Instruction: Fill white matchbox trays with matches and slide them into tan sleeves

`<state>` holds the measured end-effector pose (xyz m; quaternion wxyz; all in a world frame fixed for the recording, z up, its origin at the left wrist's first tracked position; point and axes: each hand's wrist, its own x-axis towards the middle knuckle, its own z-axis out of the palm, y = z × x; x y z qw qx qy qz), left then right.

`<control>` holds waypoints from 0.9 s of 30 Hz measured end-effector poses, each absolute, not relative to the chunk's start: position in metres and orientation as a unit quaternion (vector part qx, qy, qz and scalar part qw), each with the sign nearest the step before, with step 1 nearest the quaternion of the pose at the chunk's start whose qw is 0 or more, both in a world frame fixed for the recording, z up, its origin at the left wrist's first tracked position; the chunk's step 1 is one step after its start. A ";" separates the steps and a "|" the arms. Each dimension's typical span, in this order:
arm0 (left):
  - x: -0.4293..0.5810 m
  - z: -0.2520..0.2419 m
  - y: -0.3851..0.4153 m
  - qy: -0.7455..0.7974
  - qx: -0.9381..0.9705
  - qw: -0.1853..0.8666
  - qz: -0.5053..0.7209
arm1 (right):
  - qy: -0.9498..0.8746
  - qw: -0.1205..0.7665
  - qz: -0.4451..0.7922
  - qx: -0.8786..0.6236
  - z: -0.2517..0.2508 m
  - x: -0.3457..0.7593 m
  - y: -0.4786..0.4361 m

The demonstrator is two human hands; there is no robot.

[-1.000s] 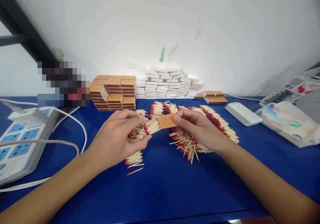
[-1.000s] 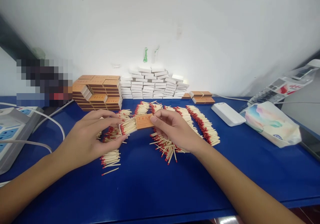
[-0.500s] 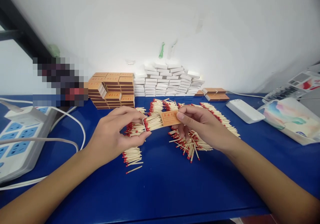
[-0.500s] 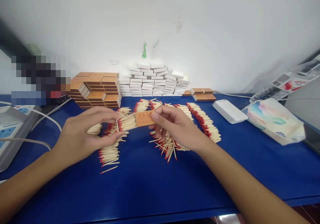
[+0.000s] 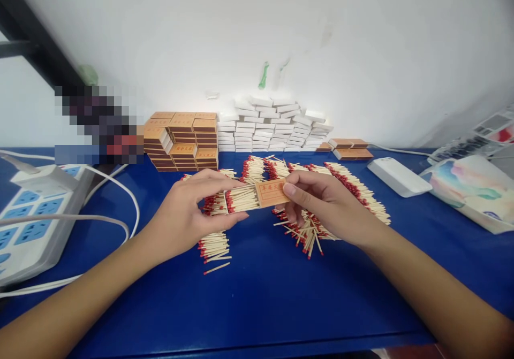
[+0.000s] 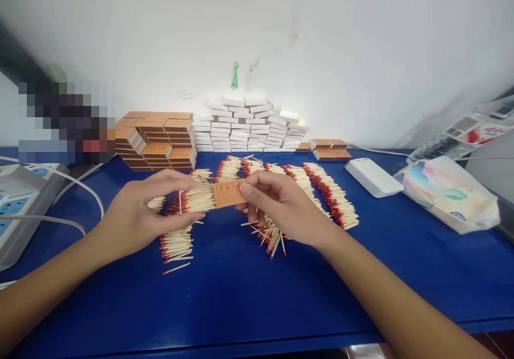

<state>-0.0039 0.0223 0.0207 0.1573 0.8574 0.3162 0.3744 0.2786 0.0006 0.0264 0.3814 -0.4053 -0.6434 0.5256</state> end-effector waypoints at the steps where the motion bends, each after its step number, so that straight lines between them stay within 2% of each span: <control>1: -0.004 0.022 0.022 0.318 0.855 0.168 0.373 | -0.644 0.380 0.526 -0.404 0.026 0.279 0.000; 13: 0.000 0.018 0.016 0.319 0.859 0.123 0.382 | -0.655 0.367 0.520 -0.408 0.030 0.277 -0.012; 20: 0.001 0.018 0.013 0.324 0.857 0.118 0.383 | -0.595 0.414 0.568 -0.391 0.020 0.263 -0.015; 27: 0.005 0.009 0.009 0.270 0.876 0.077 0.392 | -0.611 0.357 0.611 -0.354 0.025 0.243 -0.036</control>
